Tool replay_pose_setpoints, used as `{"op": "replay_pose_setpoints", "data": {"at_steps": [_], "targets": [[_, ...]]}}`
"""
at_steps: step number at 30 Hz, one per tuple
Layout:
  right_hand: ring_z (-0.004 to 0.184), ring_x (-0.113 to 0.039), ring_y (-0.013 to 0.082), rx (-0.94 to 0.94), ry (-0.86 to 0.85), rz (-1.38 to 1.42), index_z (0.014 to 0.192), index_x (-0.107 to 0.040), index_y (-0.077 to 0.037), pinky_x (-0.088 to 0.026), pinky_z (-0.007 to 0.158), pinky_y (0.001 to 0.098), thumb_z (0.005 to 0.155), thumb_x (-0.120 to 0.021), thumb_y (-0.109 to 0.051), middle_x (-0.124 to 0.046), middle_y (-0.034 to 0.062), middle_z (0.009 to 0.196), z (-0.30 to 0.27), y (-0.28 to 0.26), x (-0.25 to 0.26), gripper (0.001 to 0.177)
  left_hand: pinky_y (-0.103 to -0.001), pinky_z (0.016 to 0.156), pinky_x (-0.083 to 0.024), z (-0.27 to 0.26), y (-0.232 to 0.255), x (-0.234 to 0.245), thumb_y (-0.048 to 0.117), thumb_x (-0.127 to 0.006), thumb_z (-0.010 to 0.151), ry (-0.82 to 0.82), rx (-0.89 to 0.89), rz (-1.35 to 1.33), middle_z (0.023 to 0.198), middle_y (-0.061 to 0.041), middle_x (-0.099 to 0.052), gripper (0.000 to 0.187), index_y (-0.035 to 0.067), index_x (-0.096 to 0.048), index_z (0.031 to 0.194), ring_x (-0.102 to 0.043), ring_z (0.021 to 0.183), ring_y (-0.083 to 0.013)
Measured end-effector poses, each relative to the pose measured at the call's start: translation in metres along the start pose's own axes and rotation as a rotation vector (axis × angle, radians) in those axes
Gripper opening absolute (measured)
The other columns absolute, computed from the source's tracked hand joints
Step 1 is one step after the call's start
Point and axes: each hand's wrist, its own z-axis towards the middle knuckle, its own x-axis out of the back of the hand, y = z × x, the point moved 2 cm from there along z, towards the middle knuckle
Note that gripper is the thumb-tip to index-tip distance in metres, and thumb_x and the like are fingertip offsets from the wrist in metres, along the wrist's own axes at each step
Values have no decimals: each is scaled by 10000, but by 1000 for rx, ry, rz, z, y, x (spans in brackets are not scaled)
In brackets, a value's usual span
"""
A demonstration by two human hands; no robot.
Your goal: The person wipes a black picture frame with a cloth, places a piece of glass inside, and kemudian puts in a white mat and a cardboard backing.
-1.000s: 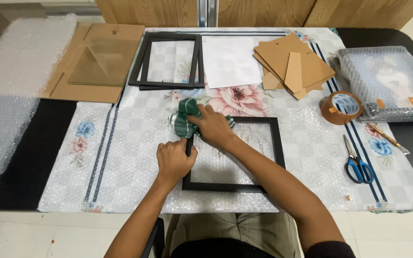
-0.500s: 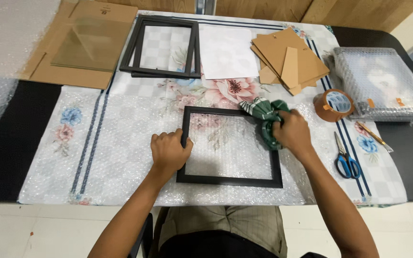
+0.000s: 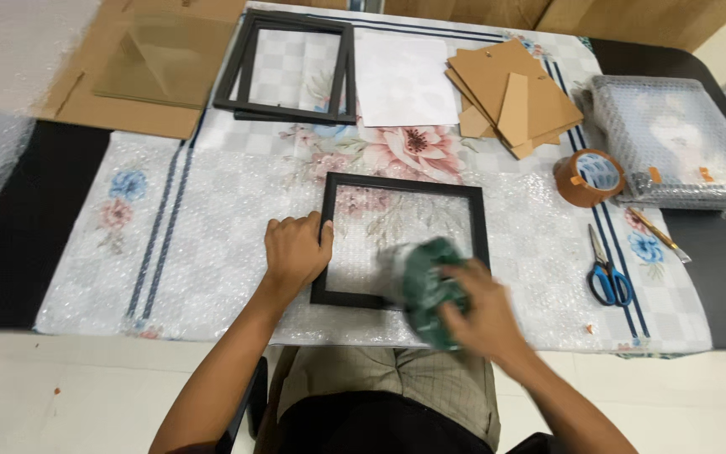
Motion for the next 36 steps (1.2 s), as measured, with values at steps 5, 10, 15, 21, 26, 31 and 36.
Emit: {"op": "replay_pose_setpoints", "data": {"at_steps": [5,10,15,21,26,31,36], "targets": [[976,-691,570,595,-319,63,1369,-650,-62,-600,752,587,747,-719,-161,-628,357,1204,14,-66,-73,633,-455,753,-467,0,-17,-6,324,-486,997,-146,-30,-107,630,-93,-687,306,157,-672,820,-733,722,-363],[1069,-698,427,340,-494,-191,1329,-684,-250,-617,809,575,788,-747,-241,-601,137,1314,58,-55,-125,545,-476,844,-457,5,-23,20,301,-437,1083,-367,-1,-302,749,-191,-720,349,106,-676,919,-725,834,-440],[1050,-688,558,205,-472,4,1270,-725,-173,-568,874,640,820,-683,-212,-668,249,1199,112,-58,-118,454,-483,815,-519,6,-27,24,162,-476,1067,-363,95,-494,752,-248,-711,253,69,-701,997,-731,810,-455],[972,-698,462,151,-353,44,1099,-763,-147,-574,823,547,831,-698,-246,-643,167,973,174,-41,-138,293,-566,801,-538,4,-10,52,87,-442,1030,-263,207,-560,923,-271,-770,247,42,-610,1204,-741,877,-500],[991,-716,416,-38,-143,-54,1037,-747,-160,-588,817,595,850,-744,-373,-684,135,991,222,-4,-163,283,-562,785,-512,1,6,59,193,-637,933,-107,149,-325,810,-250,-730,353,38,-481,1210,-731,786,-487],[1105,-709,434,0,-231,-130,1186,-757,-136,-580,952,597,852,-724,-366,-695,157,1131,226,-16,-158,407,-445,713,-513,-5,-1,12,328,-698,912,-48,-39,-129,739,-110,-680,240,133,-568,966,-722,704,-333],[1045,-732,448,-41,-132,-311,1172,-775,-106,-600,897,583,881,-743,-319,-702,179,1066,229,22,-112,362,-417,677,-488,-8,2,8,388,-675,932,-37,-79,20,690,-56,-643,251,150,-611,886,-693,647,-281]]}}
